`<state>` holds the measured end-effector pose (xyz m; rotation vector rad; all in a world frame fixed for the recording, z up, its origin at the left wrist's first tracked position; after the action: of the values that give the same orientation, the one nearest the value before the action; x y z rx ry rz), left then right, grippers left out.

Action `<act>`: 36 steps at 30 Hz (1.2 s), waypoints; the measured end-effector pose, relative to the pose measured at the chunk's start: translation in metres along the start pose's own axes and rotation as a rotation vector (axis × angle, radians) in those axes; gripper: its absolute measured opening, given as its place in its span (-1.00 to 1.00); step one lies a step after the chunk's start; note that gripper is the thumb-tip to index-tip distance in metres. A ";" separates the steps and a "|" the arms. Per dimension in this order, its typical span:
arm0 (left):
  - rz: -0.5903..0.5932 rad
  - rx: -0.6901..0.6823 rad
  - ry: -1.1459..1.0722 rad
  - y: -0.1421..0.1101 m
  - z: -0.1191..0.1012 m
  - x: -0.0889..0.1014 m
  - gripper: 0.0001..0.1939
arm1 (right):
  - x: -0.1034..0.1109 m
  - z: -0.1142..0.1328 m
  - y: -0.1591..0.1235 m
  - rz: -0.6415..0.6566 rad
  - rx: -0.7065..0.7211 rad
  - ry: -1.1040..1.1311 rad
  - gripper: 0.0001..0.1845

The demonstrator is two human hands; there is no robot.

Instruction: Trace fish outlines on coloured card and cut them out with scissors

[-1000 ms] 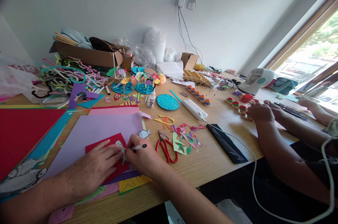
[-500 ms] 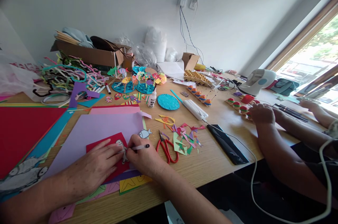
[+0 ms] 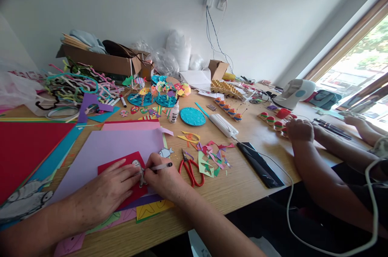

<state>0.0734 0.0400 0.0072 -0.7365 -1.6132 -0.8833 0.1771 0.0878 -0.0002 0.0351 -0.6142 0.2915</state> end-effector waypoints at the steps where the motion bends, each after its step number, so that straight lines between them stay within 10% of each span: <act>1: -0.005 -0.002 0.005 0.000 0.000 0.000 -0.69 | 0.001 -0.001 0.000 -0.006 -0.002 0.011 -0.85; 36: -0.007 -0.039 0.041 -0.002 -0.002 -0.003 -0.70 | 0.001 0.010 -0.012 0.064 0.005 -0.070 -0.81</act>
<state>0.0732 0.0373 0.0045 -0.7363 -1.5670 -0.9317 0.1758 0.0756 0.0093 0.0307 -0.6850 0.3545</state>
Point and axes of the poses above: each hand's wrist, its own y-axis towards the middle knuckle, its own x-axis out of the back of the hand, z = x × y, the point moved 7 cm from there along y, towards the middle knuckle, and after that the axes turned 11 degrees about -x, right-handed, at the moved point
